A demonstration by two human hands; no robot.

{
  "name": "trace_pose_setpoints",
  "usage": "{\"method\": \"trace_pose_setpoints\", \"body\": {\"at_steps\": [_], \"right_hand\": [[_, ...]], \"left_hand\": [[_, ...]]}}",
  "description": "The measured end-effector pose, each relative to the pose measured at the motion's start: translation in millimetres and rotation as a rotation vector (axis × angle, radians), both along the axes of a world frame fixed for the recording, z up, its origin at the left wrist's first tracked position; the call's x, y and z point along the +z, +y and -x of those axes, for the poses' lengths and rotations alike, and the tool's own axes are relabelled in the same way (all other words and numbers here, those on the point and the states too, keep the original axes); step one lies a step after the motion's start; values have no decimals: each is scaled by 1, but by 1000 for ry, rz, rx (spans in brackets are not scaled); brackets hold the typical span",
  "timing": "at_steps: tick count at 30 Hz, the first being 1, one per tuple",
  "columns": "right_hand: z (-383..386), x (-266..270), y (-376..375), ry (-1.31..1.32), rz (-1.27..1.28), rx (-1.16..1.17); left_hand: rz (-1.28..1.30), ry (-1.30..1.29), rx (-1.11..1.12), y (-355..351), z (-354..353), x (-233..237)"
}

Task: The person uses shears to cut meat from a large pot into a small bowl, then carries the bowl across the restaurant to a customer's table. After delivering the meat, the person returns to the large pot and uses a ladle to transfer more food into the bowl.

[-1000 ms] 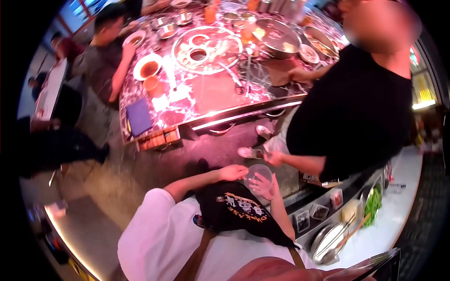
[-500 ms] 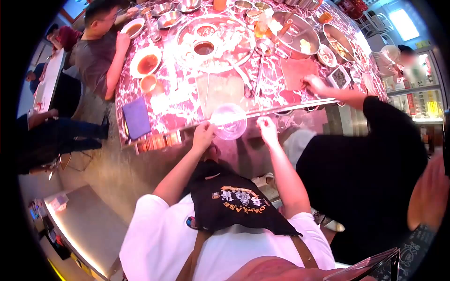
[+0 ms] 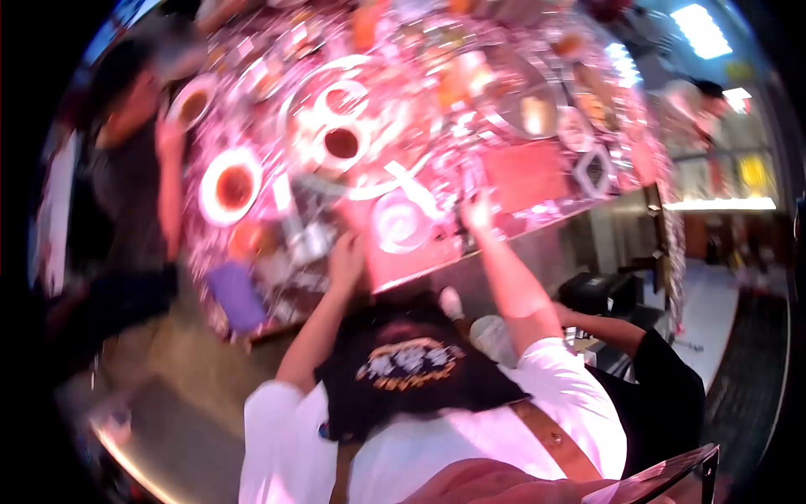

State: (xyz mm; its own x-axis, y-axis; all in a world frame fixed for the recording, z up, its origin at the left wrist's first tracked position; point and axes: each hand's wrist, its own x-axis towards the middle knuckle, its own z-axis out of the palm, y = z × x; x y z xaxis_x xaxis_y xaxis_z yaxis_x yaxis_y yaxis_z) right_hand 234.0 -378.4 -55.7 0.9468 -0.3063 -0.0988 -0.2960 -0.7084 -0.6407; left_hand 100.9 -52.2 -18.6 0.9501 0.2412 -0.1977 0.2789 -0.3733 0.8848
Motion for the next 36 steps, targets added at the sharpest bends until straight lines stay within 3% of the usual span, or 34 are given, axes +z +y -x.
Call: {"method": "trace_pose_setpoints", "body": {"at_steps": [1, 4, 5, 6, 7, 9, 10, 12, 13, 14, 15, 16, 17, 18, 19, 21, 23, 24, 26, 28, 30, 32, 34, 36], "right_hand": [[2, 24, -7, 23, 164, 1], [-8, 26, -41, -109, 167, -97], [-13, 23, -50, -354, 291, -12], [-12, 40, -41, -476, 385, -49], [-5, 56, -32, -500, 339, 76], [13, 28, -16, -333, 58, 375], [20, 33, -5, 146, -99, 511], [40, 50, 10, 18, -25, 757], [33, 54, 8, 8, -47, 763], [29, 55, 11, 114, 7, 756], [28, 67, 21, 230, 54, 779], [18, 75, 18, 359, 72, 790], [14, 77, 19, 377, 77, 805], [8, 85, 18, 453, 34, 834], [7, 74, 20, 428, 67, 829], [3, 72, 27, 427, 201, 866], [5, 69, 29, 421, 228, 854], [4, 68, 29, 416, 233, 834], [4, 58, 24, 412, 132, 776], [6, 20, 7, 254, -199, 651], [3, -10, -11, 476, -633, 572], [10, 21, -11, 439, -528, 466], [20, 29, -11, 358, -460, 419], [26, 33, -9, 347, -348, 429]], "left_hand": [[97, -3, 7, -1, -1, 4], [-172, -22, -45, -6, -8, 2], [-230, -99, -31, -8, -11, -10], [-353, -34, -71, -7, -16, -19], [-357, -67, -82, -7, -20, -24], [-481, 84, -59, -7, -25, -21], [-541, 157, -36, -9, -32, -19], [-519, 307, 62, -14, -37, -12], [-432, 220, 107, -18, -31, -10], [-415, 53, 134, -22, -24, -13], [-184, 52, 129, -17, -26, -23], [-173, -40, 228, -23, -15, -39], [-107, 50, 247, -34, -10, -15], [-144, 84, 208, -18, -9, -47], [267, 177, 350, -14, 19, -80], [317, 29, 405, -39, 20, -49], [618, 67, 492, -51, 20, -27], [503, 25, 446, -52, 21, -37], [602, 0, 401, -49, 26, -49], [480, 132, 375, -47, 20, -38], [445, 141, 340, -41, 10, -36], [388, 113, 316, -41, 20, -48], [301, 75, 298, -43, 21, -28], [359, 69, 303, -43, 21, -29]]}}
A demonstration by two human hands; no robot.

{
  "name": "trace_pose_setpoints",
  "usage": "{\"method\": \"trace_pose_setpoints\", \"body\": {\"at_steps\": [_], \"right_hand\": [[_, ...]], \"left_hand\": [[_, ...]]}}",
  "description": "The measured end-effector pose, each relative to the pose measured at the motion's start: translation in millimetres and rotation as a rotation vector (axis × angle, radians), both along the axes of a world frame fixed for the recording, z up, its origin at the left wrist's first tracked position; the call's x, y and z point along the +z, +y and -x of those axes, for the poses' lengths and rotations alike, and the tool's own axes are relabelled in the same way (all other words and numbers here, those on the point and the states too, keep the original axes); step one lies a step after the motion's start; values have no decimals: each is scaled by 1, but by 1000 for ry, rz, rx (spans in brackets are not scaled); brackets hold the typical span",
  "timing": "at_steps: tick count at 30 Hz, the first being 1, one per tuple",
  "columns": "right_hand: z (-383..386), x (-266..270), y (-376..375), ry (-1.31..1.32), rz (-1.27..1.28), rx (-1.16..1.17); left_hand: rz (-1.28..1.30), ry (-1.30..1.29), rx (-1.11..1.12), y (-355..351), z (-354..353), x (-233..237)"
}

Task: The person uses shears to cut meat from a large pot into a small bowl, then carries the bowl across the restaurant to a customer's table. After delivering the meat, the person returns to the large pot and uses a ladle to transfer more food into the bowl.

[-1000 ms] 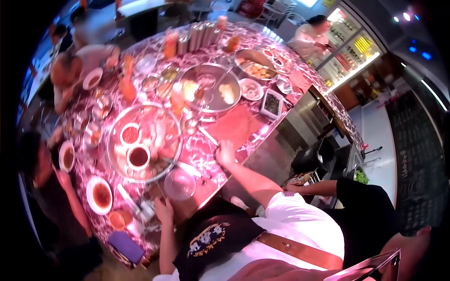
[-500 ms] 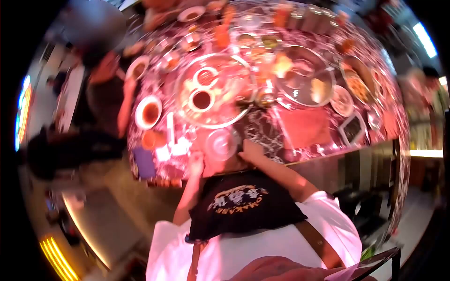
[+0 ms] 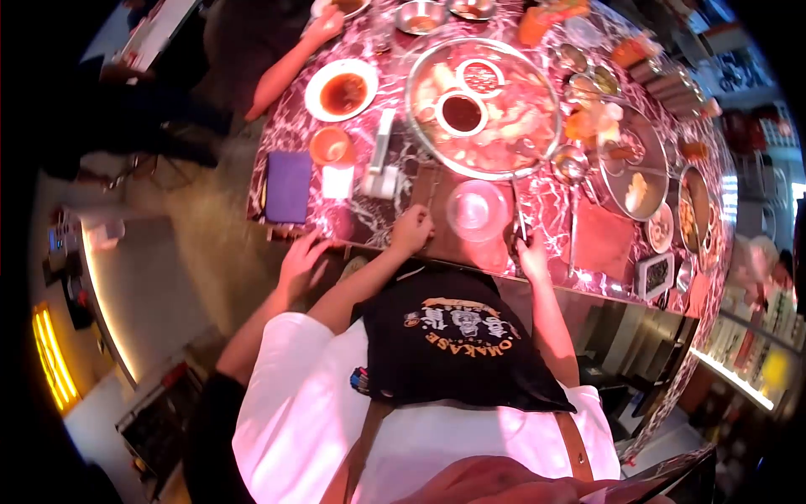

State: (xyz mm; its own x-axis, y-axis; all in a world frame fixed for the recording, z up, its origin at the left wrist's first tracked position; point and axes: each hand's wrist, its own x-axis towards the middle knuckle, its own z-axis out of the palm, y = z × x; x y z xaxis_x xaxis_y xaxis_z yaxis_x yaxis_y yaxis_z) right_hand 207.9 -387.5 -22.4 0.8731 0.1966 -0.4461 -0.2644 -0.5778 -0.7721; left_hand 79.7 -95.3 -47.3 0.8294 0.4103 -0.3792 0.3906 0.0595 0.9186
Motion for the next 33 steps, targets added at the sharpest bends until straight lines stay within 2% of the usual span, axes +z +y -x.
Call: {"method": "trace_pose_setpoints", "body": {"at_steps": [2, 3, 4, 7, 8, 12, 14, 16, 19, 24, 26, 27, 33], "right_hand": [[7, -3, 4, -154, 121, 55], [8, -13, 3, -108, 108, 43], [10, -15, 5, -174, 134, 72], [11, -18, 15, 13, -86, 6], [12, -12, 19, 138, -165, -79], [13, -18, 24, 188, -257, -123], [13, -23, 24, 35, -144, -19], [14, -38, 22, 16, -180, -43], [12, -55, 17, -106, -103, -33], [13, -66, 9, -35, -107, -23], [12, -78, 5, -196, -116, 67], [14, -72, 7, -102, -181, -7], [19, -61, 13, -162, -164, -3]], "left_hand": [[79, 10, 3, 4, -1, -6], [158, 7, -18, 6, 0, -10], [161, 24, 6, 9, 0, -4], [71, 41, -37, 9, 2, 3], [36, 26, -35, 8, 4, -1], [22, 34, -16, 5, 7, 0], [16, 27, -24, 6, 8, 0], [-14, 16, -55, 8, 8, 2], [-28, 29, -54, 7, 7, 4], [-30, 13, -30, 5, 7, -2], [-43, 11, -31, 4, 6, -2], [-36, 21, -29, 5, 6, 0], [-11, 16, -37, 5, 6, 0]]}}
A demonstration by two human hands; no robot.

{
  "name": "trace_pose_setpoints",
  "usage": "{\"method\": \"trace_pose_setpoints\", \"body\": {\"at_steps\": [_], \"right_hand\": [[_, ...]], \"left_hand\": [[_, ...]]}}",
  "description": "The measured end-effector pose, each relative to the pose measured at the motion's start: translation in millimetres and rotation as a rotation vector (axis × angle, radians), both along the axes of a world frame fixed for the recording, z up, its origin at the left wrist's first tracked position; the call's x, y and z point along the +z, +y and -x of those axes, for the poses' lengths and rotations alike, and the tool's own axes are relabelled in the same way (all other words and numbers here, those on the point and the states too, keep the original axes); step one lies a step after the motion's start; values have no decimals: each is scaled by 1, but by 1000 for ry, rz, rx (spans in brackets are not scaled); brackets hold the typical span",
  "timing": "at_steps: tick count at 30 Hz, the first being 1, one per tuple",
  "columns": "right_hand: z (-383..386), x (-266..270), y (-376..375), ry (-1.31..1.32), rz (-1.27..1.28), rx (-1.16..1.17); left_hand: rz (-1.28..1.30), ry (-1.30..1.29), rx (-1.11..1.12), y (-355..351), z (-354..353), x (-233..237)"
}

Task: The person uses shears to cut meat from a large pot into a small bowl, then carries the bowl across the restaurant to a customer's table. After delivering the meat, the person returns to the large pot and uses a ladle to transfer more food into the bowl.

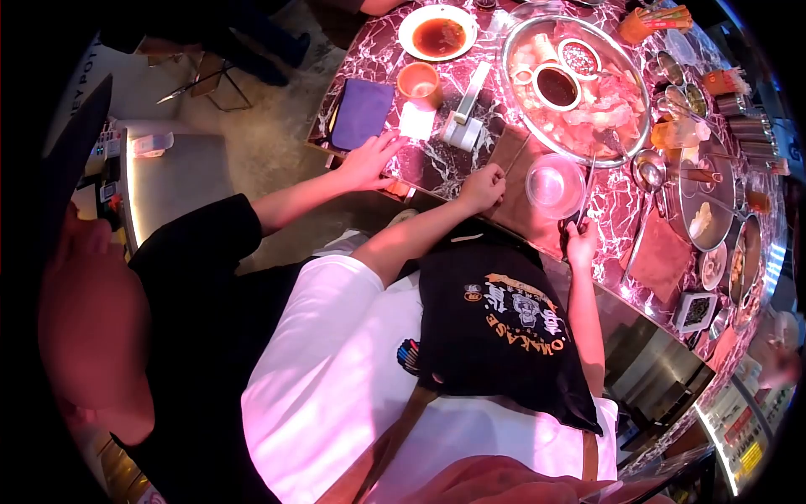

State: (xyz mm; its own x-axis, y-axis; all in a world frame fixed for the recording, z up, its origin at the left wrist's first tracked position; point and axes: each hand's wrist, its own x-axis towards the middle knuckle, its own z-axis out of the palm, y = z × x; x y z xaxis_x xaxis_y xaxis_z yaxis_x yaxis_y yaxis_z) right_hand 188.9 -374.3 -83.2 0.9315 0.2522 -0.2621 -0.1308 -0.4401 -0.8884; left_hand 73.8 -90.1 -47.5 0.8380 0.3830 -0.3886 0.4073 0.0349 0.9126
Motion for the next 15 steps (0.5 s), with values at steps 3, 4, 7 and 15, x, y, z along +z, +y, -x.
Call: {"method": "trace_pose_setpoints", "body": {"at_steps": [3, 4, 7, 15], "right_hand": [[4, 25, 9, -82, 25, 16], [3, 26, 11, -14, 54, 4], [7, 34, 15, 210, -46, -80], [7, 21, 10, 84, -60, -71]], "left_hand": [[5, -10, -3, -1, 1, -1], [9, -11, -5, 0, 1, -3], [-70, 22, -48, 3, 0, -9], [24, 6, 24, 1, -5, -28]]}}
